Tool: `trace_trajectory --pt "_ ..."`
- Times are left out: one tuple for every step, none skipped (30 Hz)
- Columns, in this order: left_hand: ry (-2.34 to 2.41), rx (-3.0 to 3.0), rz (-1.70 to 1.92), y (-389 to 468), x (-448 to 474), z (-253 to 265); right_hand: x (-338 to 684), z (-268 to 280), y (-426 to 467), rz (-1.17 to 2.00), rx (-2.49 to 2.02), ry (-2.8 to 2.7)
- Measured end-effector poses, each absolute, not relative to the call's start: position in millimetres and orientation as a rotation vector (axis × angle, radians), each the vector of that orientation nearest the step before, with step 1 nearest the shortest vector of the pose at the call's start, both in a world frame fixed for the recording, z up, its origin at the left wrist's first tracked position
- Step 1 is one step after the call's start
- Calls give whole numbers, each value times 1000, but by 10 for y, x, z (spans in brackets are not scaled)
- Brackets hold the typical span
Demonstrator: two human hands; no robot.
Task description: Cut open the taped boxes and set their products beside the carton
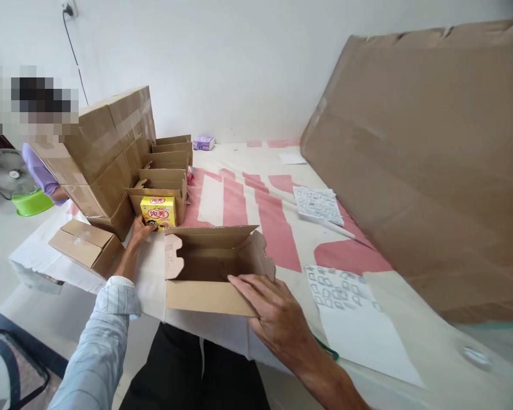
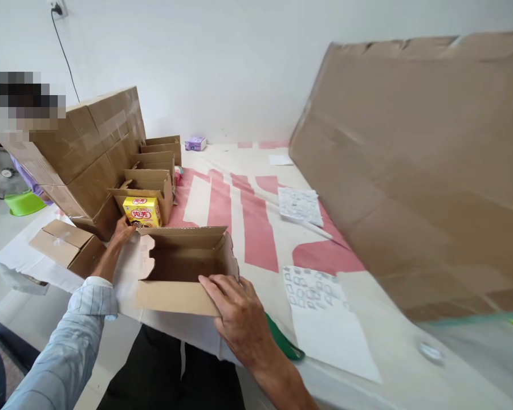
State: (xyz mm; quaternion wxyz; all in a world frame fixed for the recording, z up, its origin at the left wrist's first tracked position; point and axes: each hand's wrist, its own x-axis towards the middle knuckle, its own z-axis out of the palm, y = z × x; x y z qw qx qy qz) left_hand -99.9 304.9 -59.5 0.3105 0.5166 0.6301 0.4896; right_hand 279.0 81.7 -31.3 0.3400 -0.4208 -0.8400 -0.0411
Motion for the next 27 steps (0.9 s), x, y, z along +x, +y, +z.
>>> trace_trajectory --pt "1720 1361 1302 3035 -990 -588 2786 -325 823 -103 -1101 -2183" --pt "1777 1359 1310 3010 -977 -575 2780 -338 831 -101 -1108 -2178" --pt "1828 1359 1316 2968 -963 -558 2773 -352 843 -100 -1118 -2171" --pt "1869 1361 1319 2906 -947 -538 2762 -367 855 -98 -1130 -2161" --pt "1900 1366 1321 2821 -930 -517 2749 -382 869 -96 -1144 -2147" --pt "1918 1375 1322 2709 -914 -497 2733 -395 882 -92 -1160 -2133" --pt "1927 1386 1323 2571 -899 -481 2714 -406 894 -89 -1177 -2116" --pt "1928 1398 1320 2408 -888 -469 2692 -414 905 -91 -1193 -2099" --pt "1922 1410 1312 2223 -879 -462 2666 -419 917 -99 -1205 -2082" --pt "1914 1420 1299 2023 -872 -462 2635 -420 929 -112 -1215 -2063" --pt "1909 1426 1281 1814 -864 -466 2597 -419 943 -127 -1223 -2043" --pt "1905 1430 1260 1604 -853 -476 2552 -414 961 -143 -1229 -2024" --pt "1902 1434 1239 1401 -836 -490 2498 -409 983 -158 -1234 -2006" --pt "1899 1439 1218 1215 -809 -509 2432 -402 1010 -168 -1241 -1994" --pt "1892 1444 1197 1053 -771 -531 2352 -395 1044 -177 -1247 -1985" --pt "1883 1453 1175 923 -723 -555 2259 -388 1082 -184 -1251 -1980" --pt "1870 1465 1150 828 -666 -581 2153 -380 1127 -187 -1253 -1978" --pt "1858 1480 1126 771 -606 -607 2035 -370 1176 -188 -1253 -1976" --pt "1848 1494 1107 752 -547 -630 1907 -358 1229 -187 -1250 -1976" --pt "1842 1507 1093 767 -493 -649 1774 -341 1286 -186 -1248 -1976" --pt "1842 1517 1087 811 -450 -663 1640 -319 1345 -183 -1253 -1975" --pt "1848 1524 1089 877 -417 -670 1511 -290 1403 -178 -1269 -1968" --pt "1859 1528 1095 958 -396 -670 1392 -256 1457 -164 -1294 -1962" --pt "1872 1530 1100 1046 -385 -665 1287 -218 1503 -140 -1315 -1960" --pt "1884 1532 1104 1135 -382 -656 1201 -178 1537 -110 -1315 -1972" --pt "1895 1535 1108 1219 -384 -644 1135 -140 1556 -79 -1289 -1998" --pt "1903 1538 1112 1294 -391 -631 1091 -108 1555 -52 -1236 -2034"
